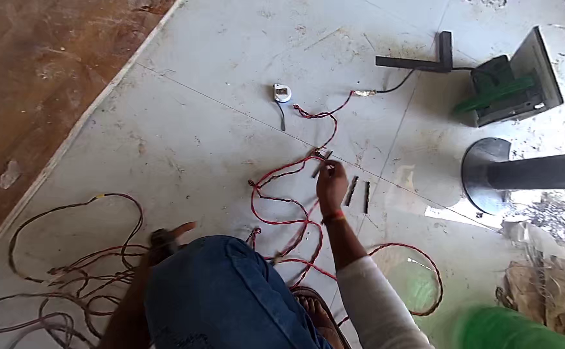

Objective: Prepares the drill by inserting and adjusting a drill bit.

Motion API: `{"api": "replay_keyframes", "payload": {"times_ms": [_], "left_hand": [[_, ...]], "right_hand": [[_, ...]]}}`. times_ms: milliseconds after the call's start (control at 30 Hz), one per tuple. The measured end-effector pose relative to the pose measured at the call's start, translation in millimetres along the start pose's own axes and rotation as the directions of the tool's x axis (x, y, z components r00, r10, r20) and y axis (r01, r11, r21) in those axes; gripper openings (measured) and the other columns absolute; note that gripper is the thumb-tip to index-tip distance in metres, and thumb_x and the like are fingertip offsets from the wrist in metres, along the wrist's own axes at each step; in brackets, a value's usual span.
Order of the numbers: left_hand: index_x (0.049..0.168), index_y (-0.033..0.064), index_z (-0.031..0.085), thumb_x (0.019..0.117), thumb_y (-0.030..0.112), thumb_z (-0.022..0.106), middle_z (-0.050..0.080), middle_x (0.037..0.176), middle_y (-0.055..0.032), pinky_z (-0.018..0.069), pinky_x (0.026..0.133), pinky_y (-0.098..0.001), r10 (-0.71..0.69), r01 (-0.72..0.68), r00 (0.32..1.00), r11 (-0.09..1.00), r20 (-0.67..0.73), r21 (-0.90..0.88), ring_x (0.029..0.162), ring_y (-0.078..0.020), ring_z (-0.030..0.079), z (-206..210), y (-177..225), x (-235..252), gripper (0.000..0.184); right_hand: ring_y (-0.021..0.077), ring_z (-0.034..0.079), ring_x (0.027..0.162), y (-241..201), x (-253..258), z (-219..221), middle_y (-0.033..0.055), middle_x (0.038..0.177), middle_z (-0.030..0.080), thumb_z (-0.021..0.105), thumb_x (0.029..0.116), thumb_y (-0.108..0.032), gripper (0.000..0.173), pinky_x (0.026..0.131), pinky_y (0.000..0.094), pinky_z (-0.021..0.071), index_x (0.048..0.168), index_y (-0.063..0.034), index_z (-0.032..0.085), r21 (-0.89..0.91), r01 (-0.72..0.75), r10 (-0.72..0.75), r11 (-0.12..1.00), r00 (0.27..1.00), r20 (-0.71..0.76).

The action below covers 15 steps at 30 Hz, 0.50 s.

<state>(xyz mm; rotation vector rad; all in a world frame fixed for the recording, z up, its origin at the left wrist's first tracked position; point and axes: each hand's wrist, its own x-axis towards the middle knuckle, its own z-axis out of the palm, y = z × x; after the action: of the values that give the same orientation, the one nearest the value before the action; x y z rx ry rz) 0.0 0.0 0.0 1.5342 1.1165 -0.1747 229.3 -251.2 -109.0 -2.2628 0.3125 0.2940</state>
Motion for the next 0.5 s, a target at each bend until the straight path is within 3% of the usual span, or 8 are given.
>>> {"api": "replay_keyframes", "payload": {"times_ms": [33, 100, 167, 233, 300, 400, 500], "left_hand": [[0.143, 0.0047, 0.049, 0.0965, 0.016, 0.045, 0.072, 0.102, -0.0046, 0.0589, 0.08, -0.0266, 0.134, -0.131, 0.987, 0.991, 0.092, -0.038, 0.087, -0.0097, 0.07, -34, -27, 14, 0.048], [0.137, 0.0097, 0.052, 0.0873, 0.012, 0.055, 0.075, 0.094, 0.0025, 0.0616, 0.069, -0.0261, 0.27, -0.238, 0.954, 0.946, 0.128, -0.221, 0.079, -0.0088, 0.073, -76, -46, 27, 0.05], [0.124, 0.0126, 0.056, 0.0884, 0.005, 0.051, 0.075, 0.091, 0.0045, 0.0614, 0.071, -0.0266, 0.277, -0.253, 0.96, 0.922, 0.043, -0.292, 0.079, -0.0093, 0.072, -100, -41, 19, 0.037], [0.109, 0.013, 0.056, 0.0916, 0.0, 0.045, 0.073, 0.087, 0.0062, 0.0607, 0.074, -0.0259, 0.297, -0.316, 0.949, 0.905, -0.107, -0.285, 0.079, -0.0076, 0.071, -112, -30, 7, 0.025], [0.102, 0.0119, 0.056, 0.0911, -0.004, 0.044, 0.073, 0.087, 0.0049, 0.0597, 0.078, -0.0275, 0.376, -0.429, 0.899, 0.86, -0.224, -0.275, 0.082, -0.0085, 0.071, -121, -33, 5, 0.023], [0.098, 0.0091, 0.054, 0.0912, -0.005, 0.043, 0.072, 0.086, 0.0023, 0.0605, 0.078, -0.0292, 0.374, -0.475, 0.86, 0.835, -0.348, -0.276, 0.082, -0.0095, 0.071, -116, -17, -9, 0.019], [0.099, 0.0049, 0.051, 0.0907, -0.006, 0.045, 0.07, 0.085, 0.0013, 0.06, 0.078, -0.0286, 0.36, -0.491, 0.825, 0.839, -0.436, -0.235, 0.082, -0.0088, 0.07, -110, -4, -26, 0.015]], "right_hand": [[0.0347, 0.069, 0.087, 6, 21, -8, 0.0155, 0.095, 0.073, 0.054, 0.1033, -0.027, 0.032, 0.076, 0.0593, 0.0528, 0.127, -0.0096, 0.066, -0.088, -0.061, 0.058, 0.994, 0.997, -0.043], [0.0403, 0.069, 0.104, 12, 54, -10, 0.0174, 0.112, 0.073, 0.054, 0.1029, -0.031, 0.037, 0.083, 0.0645, 0.0521, 0.137, -0.0202, 0.062, -0.262, -0.122, 0.134, 0.957, 0.99, 0.031], [0.0412, 0.069, 0.107, 15, 71, 6, 0.0187, 0.117, 0.071, 0.057, 0.1012, -0.032, 0.041, 0.083, 0.0641, 0.0529, 0.141, -0.0236, 0.06, -0.409, -0.053, 0.116, 0.911, 0.984, 0.131], [0.0408, 0.069, 0.104, 9, 76, 20, 0.0196, 0.114, 0.071, 0.057, 0.1011, -0.03, 0.036, 0.079, 0.0615, 0.0541, 0.135, -0.02, 0.061, -0.507, 0.037, 0.067, 0.861, 0.98, 0.186], [0.0409, 0.07, 0.103, 7, 72, 20, 0.0199, 0.112, 0.071, 0.054, 0.102, -0.021, 0.026, 0.078, 0.0603, 0.0545, 0.125, -0.0142, 0.064, -0.545, 0.101, 0.028, 0.833, 0.974, 0.224], [0.0458, 0.069, 0.102, 20, 55, -20, 0.0243, 0.119, 0.068, 0.055, 0.1018, -0.016, 0.029, 0.079, 0.066, 0.0535, 0.128, -0.008, 0.064, -0.479, 0.112, -0.027, 0.871, 0.983, 0.182], [0.0489, 0.068, 0.096, 69, 36, -86, 0.0266, 0.121, 0.066, 0.056, 0.1019, -0.019, 0.031, 0.075, 0.0688, 0.0533, 0.13, -0.006, 0.061, -0.533, -0.008, 0.013, 0.846, 1.0, 0.006]]}}
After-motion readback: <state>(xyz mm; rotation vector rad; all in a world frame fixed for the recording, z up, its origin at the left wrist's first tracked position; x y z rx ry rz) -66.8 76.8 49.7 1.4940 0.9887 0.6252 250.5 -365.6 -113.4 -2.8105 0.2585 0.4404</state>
